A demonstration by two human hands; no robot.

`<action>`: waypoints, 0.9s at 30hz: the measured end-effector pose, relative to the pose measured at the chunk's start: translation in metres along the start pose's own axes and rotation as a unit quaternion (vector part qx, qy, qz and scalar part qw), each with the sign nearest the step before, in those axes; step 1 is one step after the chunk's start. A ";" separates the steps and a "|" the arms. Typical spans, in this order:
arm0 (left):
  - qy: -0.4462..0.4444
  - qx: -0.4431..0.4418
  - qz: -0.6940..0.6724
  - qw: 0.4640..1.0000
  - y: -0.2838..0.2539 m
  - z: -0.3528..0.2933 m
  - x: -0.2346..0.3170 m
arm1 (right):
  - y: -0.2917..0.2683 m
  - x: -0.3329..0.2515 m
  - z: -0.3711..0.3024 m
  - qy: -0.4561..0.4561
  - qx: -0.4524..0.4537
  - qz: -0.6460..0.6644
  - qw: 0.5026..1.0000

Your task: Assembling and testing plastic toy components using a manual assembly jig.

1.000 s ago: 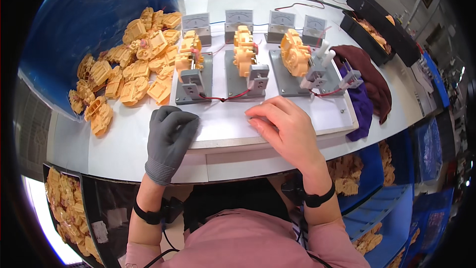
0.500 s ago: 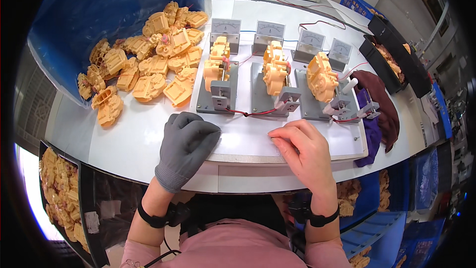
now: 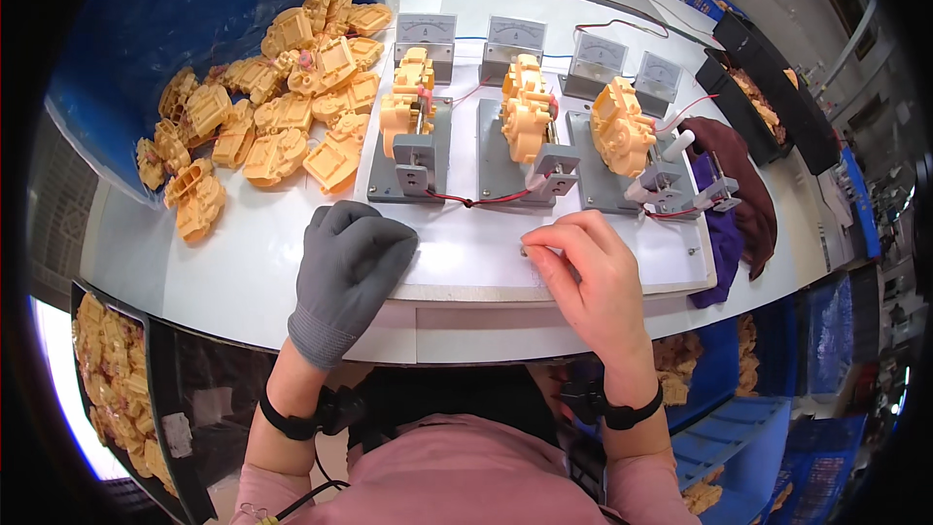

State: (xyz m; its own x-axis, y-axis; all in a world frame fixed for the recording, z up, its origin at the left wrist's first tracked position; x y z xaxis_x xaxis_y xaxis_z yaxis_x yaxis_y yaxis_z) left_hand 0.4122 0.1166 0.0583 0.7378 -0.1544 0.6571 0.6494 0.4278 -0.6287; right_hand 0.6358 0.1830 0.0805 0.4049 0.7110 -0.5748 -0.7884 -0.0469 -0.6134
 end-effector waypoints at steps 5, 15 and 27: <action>0.013 -0.010 0.019 1.000 0.000 0.002 0.006 | -0.055 0.018 -0.028 0.015 0.136 -0.002 0.991; 0.014 0.032 0.002 0.999 -0.001 0.000 0.002 | -0.061 0.050 -0.035 0.092 0.023 -0.105 0.990; 0.004 0.018 -0.007 1.000 -0.001 -0.002 0.000 | -0.057 0.055 -0.032 0.089 0.033 -0.124 0.988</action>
State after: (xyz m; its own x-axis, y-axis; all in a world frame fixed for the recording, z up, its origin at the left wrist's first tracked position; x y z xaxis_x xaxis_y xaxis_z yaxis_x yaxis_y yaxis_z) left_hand 0.4120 0.1146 0.0577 0.7308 -0.1673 0.6618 0.6520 0.4581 -0.6042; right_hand 0.7177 0.2018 0.0666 0.6588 0.5609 -0.5014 -0.6816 0.1629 -0.7134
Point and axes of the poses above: each hand's wrist, its own z-axis towards the middle knuckle, its own y-axis out of the palm, x = y × z, the point moved 9 cm from there along z, towards the middle knuckle, and after that the axes turned 1 degree about -y, right-handed, at the moved point
